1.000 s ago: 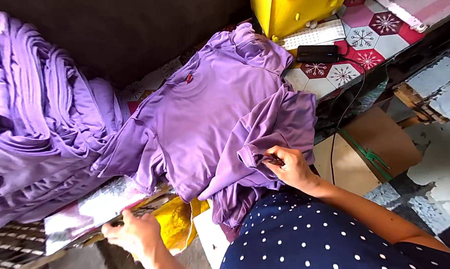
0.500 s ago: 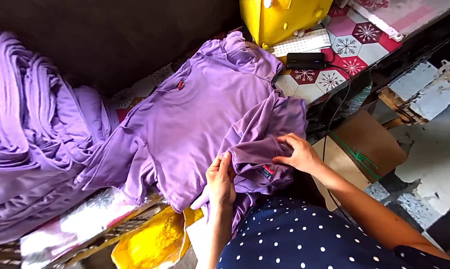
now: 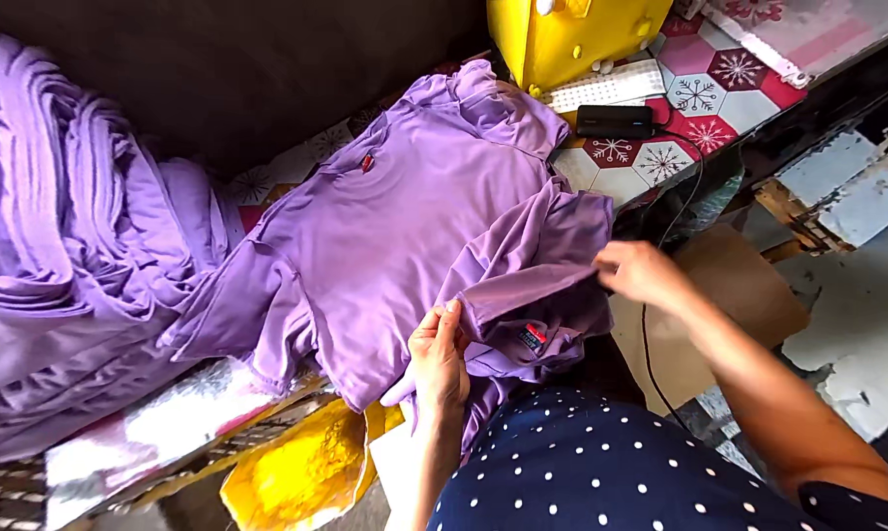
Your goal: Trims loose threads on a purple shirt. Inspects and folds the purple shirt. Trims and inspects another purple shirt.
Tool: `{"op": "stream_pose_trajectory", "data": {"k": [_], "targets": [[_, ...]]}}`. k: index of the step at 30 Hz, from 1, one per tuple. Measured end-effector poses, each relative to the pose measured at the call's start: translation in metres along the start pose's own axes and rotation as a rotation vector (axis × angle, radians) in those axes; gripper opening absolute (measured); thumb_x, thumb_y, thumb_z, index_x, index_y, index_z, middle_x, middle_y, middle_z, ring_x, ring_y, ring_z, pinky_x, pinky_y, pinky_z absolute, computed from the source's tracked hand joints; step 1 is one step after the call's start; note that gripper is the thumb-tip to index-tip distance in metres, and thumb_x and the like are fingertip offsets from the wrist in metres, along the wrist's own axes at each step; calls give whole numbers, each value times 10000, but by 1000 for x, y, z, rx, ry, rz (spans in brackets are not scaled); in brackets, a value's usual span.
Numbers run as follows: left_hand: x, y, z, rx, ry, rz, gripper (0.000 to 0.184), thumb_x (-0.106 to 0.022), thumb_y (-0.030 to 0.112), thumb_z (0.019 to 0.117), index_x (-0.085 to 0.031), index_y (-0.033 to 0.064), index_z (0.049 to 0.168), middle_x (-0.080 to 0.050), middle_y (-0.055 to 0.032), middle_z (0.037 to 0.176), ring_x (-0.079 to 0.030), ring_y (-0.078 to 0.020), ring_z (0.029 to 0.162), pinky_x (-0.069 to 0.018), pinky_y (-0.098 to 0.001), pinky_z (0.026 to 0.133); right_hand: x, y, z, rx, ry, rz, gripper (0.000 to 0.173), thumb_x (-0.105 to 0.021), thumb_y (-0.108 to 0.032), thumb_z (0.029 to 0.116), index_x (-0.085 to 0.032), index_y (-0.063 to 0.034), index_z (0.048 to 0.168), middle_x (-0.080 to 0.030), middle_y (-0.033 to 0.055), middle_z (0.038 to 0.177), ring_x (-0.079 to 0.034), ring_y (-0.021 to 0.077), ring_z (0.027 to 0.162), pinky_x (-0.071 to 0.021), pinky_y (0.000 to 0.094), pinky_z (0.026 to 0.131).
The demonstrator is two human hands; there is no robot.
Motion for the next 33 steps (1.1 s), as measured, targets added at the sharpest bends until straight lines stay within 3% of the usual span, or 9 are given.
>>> {"op": "stream_pose_trajectory", "data": {"k": [4, 7, 10, 13, 18, 22, 27, 30, 33], "targets": [[-2, -8, -13, 24, -44, -26, 318, -453, -3, 1041, -639, 48, 787, -680, -19, 685, -664, -83, 624, -596, -249, 660, 89, -57, 58, 7, 299, -106, 255, -573, -172, 1008, -732, 23, 1049, -699, 306, 981, -662, 529, 983, -460, 742, 821], [-9, -11, -17, 11, -1, -158, 314, -397, 11, 1065, -627, 34, 852, -693, -34, 701, -687, -96, 635, -608, -253, 679, 89, -128, 103, 330, 698, 21, 270, -583, -202, 1010, -759, -83, 1176, -766, 136, 1055, -735, 323, 957, -551, 559, 815], [-5, -10, -16, -37, 57, -231, 255, -418, -11, 1050, -603, 34, 880, -684, -32, 719, -672, -81, 632, -597, -231, 659, 64, -179, 100, 637, 607, 172, 288, -639, -135, 990, -729, -80, 1258, -718, 95, 1261, -709, 214, 1122, -579, 415, 947], [-1, -12, -18, -46, 69, -312, 203, -454, -49, 1023, -597, 22, 899, -694, -50, 749, -686, -94, 654, -606, -243, 678, 34, -183, 50, 623, 477, 365, 116, -661, -79, 965, -740, -8, 1011, -661, 99, 936, -632, 159, 767, -543, 318, 671], [-1, -19, -20, -66, 54, -319, 196, -511, -116, 945, -613, 31, 864, -698, -44, 764, -688, -92, 687, -604, -247, 707, -14, -159, -9, 365, 145, 613, 214, -758, -220, 906, -776, -57, 1043, -652, 1, 889, -569, 20, 693, -489, 180, 590], [-5, -25, -21, -157, 0, -268, 201, -570, -125, 895, -642, 53, 836, -708, -26, 766, -691, -76, 716, -596, -238, 710, -30, -155, -13, 327, 102, 630, 198, -770, -208, 906, -778, -66, 1044, -679, 10, 964, -625, 26, 819, -532, 189, 709], [-5, -26, -23, -235, 12, -193, 216, -571, -121, 883, -606, 81, 818, -679, 15, 742, -663, -47, 697, -578, -217, 690, -29, -154, -9, 334, 152, 639, 79, -689, -113, 945, -746, -59, 937, -693, 0, 855, -617, 10, 728, -516, 188, 665], [-4, -27, -22, -294, -2, -136, 239, -589, -125, 862, -585, 105, 796, -675, 29, 736, -664, -44, 708, -578, -223, 701, -29, -155, -8, 452, 127, 483, 155, -739, -186, 930, -788, -74, 1025, -712, 28, 998, -677, 91, 875, -579, 288, 761], [-4, -31, -21, -335, -8, -104, 249, -614, -153, 838, -580, 93, 812, -690, 21, 733, -677, -46, 702, -582, -217, 683, -33, -156, -7, 497, 197, 392, 69, -762, -120, 889, -760, -53, 903, -698, 57, 958, -680, 150, 819, -580, 357, 693]]}}
Point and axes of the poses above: each hand's wrist, its own z-axis towards the middle knuckle, its own x-axis out of the back of the hand, y = z × x, the point moved 2 cm from there along z, towards the middle knuckle
